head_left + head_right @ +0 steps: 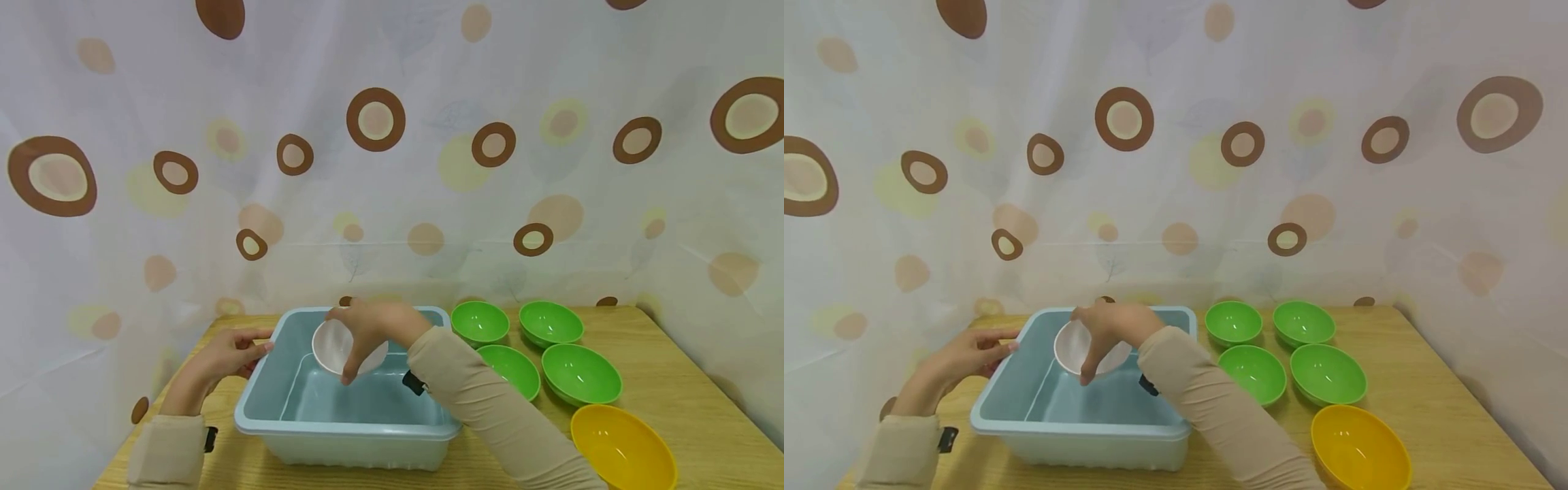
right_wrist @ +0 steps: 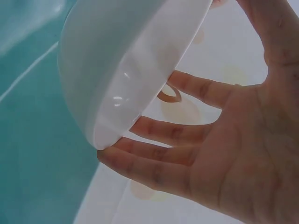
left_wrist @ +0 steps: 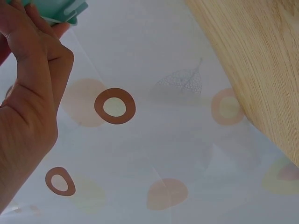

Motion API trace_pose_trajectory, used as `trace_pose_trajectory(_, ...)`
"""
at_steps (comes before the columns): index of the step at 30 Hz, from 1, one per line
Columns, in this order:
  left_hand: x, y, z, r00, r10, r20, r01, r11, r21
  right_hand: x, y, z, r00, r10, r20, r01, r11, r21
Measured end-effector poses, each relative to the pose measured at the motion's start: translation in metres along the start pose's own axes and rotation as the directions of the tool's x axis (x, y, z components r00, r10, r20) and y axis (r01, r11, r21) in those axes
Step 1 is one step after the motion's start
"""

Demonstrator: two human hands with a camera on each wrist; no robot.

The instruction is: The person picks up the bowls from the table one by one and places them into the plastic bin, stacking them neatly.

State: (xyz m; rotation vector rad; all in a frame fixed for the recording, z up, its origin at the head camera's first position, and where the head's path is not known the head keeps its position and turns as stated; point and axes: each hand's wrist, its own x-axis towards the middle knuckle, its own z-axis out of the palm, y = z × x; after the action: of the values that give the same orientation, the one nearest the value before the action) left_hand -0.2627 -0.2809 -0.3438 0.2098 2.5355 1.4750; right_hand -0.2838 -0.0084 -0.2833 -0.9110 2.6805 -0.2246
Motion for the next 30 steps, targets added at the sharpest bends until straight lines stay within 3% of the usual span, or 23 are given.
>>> trace_pose_trajectory(18, 0.0, 0.003, 0.0, 1.0, 0.006, -0.004, -0.006, 1.0, 0.007, 0.018, 0.008, 0.024, 0.992, 0.052, 0.114, -0.05, 0.999, -0.014)
trace_pose_trajectory(30, 0.0, 0.0, 0.0, 1.0, 0.001, -0.003, -0.001, 1.0, 0.017, 0.029, 0.006, 0.033, 0.98, 0.106, 0.167, -0.087, 0.989, -0.118)
